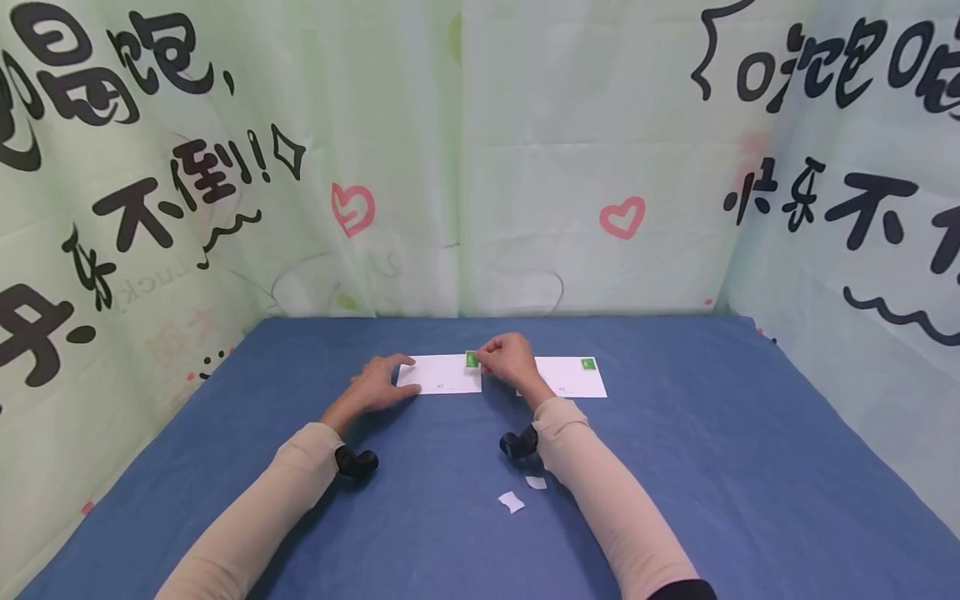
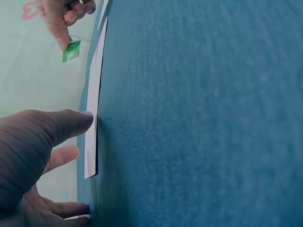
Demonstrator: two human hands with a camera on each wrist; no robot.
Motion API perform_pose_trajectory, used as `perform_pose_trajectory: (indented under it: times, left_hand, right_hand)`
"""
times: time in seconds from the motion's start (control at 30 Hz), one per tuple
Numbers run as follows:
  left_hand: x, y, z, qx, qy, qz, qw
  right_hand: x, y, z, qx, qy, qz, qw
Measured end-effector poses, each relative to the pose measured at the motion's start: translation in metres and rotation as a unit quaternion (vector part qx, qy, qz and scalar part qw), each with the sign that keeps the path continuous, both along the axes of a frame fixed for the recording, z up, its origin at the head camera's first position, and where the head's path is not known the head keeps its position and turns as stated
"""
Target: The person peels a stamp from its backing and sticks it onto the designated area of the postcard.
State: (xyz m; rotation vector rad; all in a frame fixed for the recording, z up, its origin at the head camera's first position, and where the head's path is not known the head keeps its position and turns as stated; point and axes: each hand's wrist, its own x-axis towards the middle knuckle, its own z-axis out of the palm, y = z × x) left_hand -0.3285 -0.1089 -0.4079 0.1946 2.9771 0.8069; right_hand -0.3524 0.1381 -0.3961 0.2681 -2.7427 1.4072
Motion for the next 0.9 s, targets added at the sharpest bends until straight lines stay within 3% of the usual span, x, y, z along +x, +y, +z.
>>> perform_pose_trajectory:
  times: [0.37,0.9]
  left_hand:
    - [-0.003,0.000,-0.001,-0.010,-0.004,0.011,0.9999]
    - [-0.008,0.004,0.010,0.007,-0.038,0.054,0.9978]
  right_hand:
    - [-0.010,-0.004,-0.002,0.039,-0.010,-0.009,0.999]
    - [-0.015,-0.006,-0.010,0.035,-0.007,-0.014,0.999]
